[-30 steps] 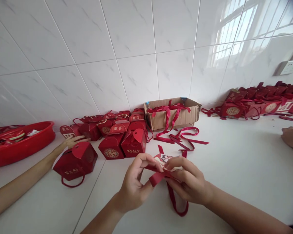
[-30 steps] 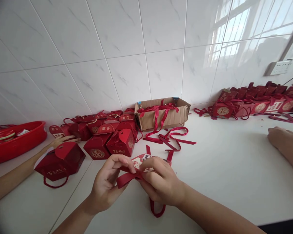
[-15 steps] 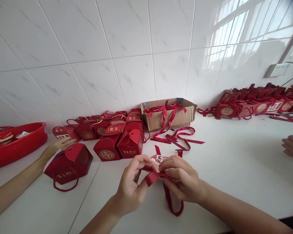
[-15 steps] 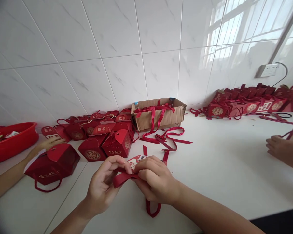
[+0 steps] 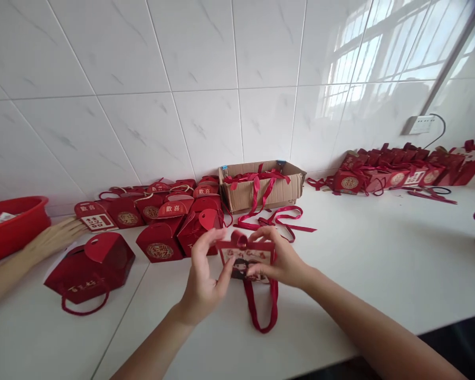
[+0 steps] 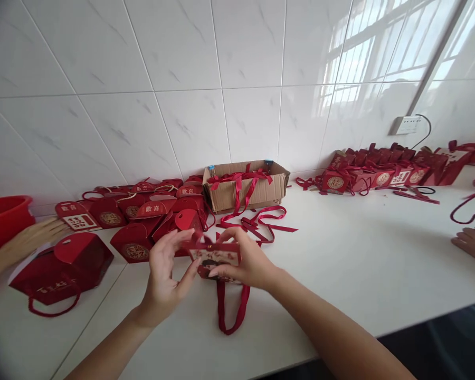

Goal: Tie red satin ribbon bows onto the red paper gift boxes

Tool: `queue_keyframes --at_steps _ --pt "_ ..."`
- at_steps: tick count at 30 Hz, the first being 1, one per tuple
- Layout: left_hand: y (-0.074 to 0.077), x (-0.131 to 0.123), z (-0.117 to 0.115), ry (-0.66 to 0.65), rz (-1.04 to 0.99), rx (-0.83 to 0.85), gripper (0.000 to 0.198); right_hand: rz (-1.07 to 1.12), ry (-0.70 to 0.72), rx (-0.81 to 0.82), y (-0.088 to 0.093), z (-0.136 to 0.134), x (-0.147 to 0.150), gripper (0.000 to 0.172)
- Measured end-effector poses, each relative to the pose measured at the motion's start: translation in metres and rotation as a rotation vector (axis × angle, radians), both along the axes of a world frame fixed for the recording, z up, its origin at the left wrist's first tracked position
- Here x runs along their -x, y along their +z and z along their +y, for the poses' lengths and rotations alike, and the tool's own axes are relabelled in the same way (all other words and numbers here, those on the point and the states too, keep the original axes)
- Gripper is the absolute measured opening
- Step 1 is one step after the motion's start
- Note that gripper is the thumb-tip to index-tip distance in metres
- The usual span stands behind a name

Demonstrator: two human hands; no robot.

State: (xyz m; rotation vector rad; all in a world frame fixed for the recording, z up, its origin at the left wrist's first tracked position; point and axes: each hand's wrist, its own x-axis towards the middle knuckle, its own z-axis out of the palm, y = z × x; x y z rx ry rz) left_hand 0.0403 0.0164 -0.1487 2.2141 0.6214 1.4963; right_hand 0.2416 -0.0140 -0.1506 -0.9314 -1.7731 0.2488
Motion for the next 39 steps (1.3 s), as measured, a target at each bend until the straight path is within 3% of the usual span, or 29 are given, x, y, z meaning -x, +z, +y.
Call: queue_keyframes --at_steps 2,5,7,10,16,18,20,23,27,32,36,39 --pt "-0.013 -0.002 0.014 0.069 0.030 0.022 0.071 -0.110 0.017 0.147 0.003 0.006 -0.017 0.060" --pt "-0.036 -0.004 0.031 0.095 0.092 0.214 0.064 -0.195 0.216 0.438 0.004 0.013 -0.033 0.047" --pt "-0.049 -0.006 0.039 0.073 0.110 0.339 0.058 -0.136 0.255 0.546 0.003 0.018 -0.041 0.043" --pt "-0.059 -0.008 0.042 0.074 0.155 0.417 0.061 0.053 -0.046 0.591 -0.001 0.028 -0.061 0.042" --pt "-0.060 -0.007 0.039 0.108 0.272 0.424 0.064 0.374 -0.935 0.451 -0.015 0.044 -0.143 0.060" --pt "-0.060 -0.007 0.039 0.112 0.291 0.428 0.064 0.437 -1.128 0.418 -0.024 0.045 -0.164 0.067" --pt "-0.062 -0.007 0.040 0.109 0.314 0.424 0.062 0.459 -1.206 0.424 -0.037 0.048 -0.174 0.069" --pt "-0.063 -0.007 0.041 0.104 0.374 0.403 0.059 0.408 -1.193 0.472 -0.056 0.057 -0.171 0.070" --pt "-0.063 -0.006 0.040 0.103 0.474 0.369 0.056 0.192 -1.067 0.524 -0.073 0.068 -0.160 0.062" --pt "-0.062 -0.004 0.038 0.122 0.537 0.303 0.052 -0.071 -0.921 0.584 -0.076 0.067 -0.159 0.034" --pt "-0.065 -0.006 0.033 0.123 0.553 0.274 0.052 -0.187 -0.889 0.595 -0.077 0.065 -0.161 0.033" --pt "-0.056 -0.005 0.030 0.135 0.561 0.158 0.050 -0.241 -0.889 0.592 -0.080 0.066 -0.162 0.035"
